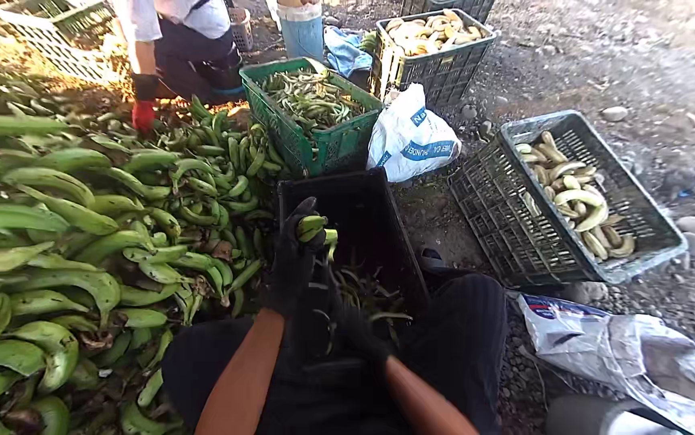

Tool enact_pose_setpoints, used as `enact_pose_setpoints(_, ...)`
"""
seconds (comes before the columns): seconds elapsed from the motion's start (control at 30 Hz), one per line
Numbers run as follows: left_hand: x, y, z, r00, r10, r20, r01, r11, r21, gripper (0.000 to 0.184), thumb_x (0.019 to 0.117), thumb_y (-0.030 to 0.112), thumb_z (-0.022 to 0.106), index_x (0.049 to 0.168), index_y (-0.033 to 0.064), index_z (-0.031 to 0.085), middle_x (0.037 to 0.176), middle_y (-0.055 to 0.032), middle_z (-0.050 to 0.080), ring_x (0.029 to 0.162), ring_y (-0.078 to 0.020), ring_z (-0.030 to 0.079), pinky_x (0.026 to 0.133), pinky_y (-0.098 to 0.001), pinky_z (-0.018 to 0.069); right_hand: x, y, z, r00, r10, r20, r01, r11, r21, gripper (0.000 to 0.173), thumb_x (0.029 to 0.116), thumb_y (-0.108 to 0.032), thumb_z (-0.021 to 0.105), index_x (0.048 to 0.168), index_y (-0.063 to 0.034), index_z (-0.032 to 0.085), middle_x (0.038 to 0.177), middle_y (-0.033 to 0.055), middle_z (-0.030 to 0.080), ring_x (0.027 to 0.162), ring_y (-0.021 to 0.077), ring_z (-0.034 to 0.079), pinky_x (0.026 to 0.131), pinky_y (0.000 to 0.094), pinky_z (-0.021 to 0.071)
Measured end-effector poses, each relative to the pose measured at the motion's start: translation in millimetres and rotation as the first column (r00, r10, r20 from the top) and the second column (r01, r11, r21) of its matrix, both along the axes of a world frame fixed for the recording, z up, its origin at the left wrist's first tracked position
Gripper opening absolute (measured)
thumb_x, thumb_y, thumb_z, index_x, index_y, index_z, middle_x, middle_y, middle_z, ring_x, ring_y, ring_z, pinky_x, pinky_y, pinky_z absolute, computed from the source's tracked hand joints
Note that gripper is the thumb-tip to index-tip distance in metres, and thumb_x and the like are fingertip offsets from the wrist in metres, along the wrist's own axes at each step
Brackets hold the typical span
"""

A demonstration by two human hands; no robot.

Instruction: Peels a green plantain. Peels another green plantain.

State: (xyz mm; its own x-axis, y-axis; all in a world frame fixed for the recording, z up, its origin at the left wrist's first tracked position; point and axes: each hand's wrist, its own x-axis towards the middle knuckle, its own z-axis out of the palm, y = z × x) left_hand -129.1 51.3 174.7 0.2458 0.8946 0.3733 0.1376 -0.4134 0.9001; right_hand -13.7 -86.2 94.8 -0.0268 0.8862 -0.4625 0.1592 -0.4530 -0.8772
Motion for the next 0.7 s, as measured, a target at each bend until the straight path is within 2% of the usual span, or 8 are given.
enact_pose_setpoints(0.1,3,12,13,0.988,0.025,0.151,0.001,0.985,-0.170,0.059,0.0961,0.014,0.064,0.150,0.0053,0.039,0.134,-0.0075,0.061,0.112,-0.0124,0.064,0.093,-0.0310,0.0560,-15,-22,-32,0.986,-0.083,-0.141,0.041,0.959,-0.280,0.057,0.1114,-0.049,0.028,0.120,-0.0019,0.059,0.078,0.0084,0.064,0.061,0.0195,0.064,0.058,0.0386,0.0576)
enact_pose_setpoints(0.2,-1,10,19,0.943,0.055,0.327,0.095,0.901,-0.424,0.054,0.1036,0.018,0.058,0.153,0.0154,0.036,0.124,-0.0055,0.066,0.104,-0.0164,0.068,0.089,-0.0347,0.0587,0,-8,-1,0.948,-0.175,-0.265,0.161,0.984,-0.073,0.054,0.1112,-0.045,0.028,0.142,-0.0041,0.046,0.087,0.0065,0.066,0.060,0.0151,0.063,0.056,0.0346,0.0580)
enact_pose_setpoints(0.3,-2,17,14,0.871,-0.002,0.491,0.268,0.840,-0.471,0.052,0.1054,0.050,0.042,0.149,0.0214,0.043,0.105,-0.0007,0.069,0.086,-0.0135,0.070,0.078,-0.0327,0.0612,32,21,20,0.959,-0.161,-0.232,0.231,0.919,0.318,0.054,0.1056,-0.039,0.048,0.142,0.0014,0.049,0.115,0.0027,0.066,0.098,0.0036,0.063,0.087,0.0257,0.0546)
enact_pose_setpoints(0.33,-3,17,13,0.871,-0.020,0.490,0.289,0.828,-0.480,0.057,0.1050,0.058,0.033,0.148,0.0230,0.045,0.101,0.0006,0.068,0.079,-0.0114,0.068,0.072,-0.0303,0.0603,43,28,26,0.974,-0.123,-0.191,0.191,0.897,0.398,0.058,0.1027,-0.038,0.054,0.146,0.0015,0.047,0.133,0.0076,0.062,0.118,0.0070,0.060,0.103,0.0286,0.0500)
enact_pose_setpoints(0.4,-5,14,9,0.895,-0.036,0.445,0.281,0.820,-0.499,0.070,0.1015,0.070,0.021,0.144,0.0246,0.053,0.088,0.0005,0.067,0.065,-0.0099,0.063,0.059,-0.0280,0.0571,61,37,39,0.994,-0.036,0.104,-0.015,0.893,0.449,0.073,0.0983,-0.059,0.052,0.153,-0.0101,0.048,0.145,0.0159,0.057,0.134,0.0232,0.053,0.115,0.0463,0.0410)
enact_pose_setpoints(0.5,-8,11,6,0.919,-0.048,0.392,0.280,0.778,-0.562,0.077,0.0990,0.075,0.018,0.137,0.0238,0.059,0.077,-0.0028,0.065,0.057,-0.0111,0.060,0.053,-0.0274,0.0542,70,41,69,0.873,0.076,0.482,-0.256,0.912,0.320,0.068,0.0936,-0.068,0.048,0.154,-0.0367,0.047,0.132,0.0190,0.062,0.124,0.0387,0.055,0.101,0.0632,0.0426)
enact_pose_setpoints(0.6,-11,11,8,0.925,-0.067,0.373,0.286,0.769,-0.572,0.078,0.0968,0.078,0.020,0.135,0.0232,0.059,0.078,-0.0025,0.066,0.058,-0.0104,0.062,0.053,-0.0261,0.0546,68,38,78,0.773,-0.024,0.634,-0.303,0.864,0.402,0.064,0.0925,-0.070,0.043,0.145,-0.0379,0.058,0.116,0.0196,0.068,0.112,0.0425,0.060,0.087,0.0637,0.0453)
enact_pose_setpoints(0.7,-12,6,11,0.930,-0.116,0.350,0.298,0.795,-0.528,0.077,0.0960,0.079,0.021,0.134,0.0235,0.059,0.082,-0.0011,0.067,0.062,-0.0083,0.062,0.055,-0.0241,0.0541,64,42,85,0.770,-0.054,0.635,-0.251,0.891,0.380,0.056,0.0934,-0.064,0.047,0.135,-0.0340,0.068,0.118,0.0211,0.067,0.116,0.0450,0.057,0.091,0.0658,0.0423)
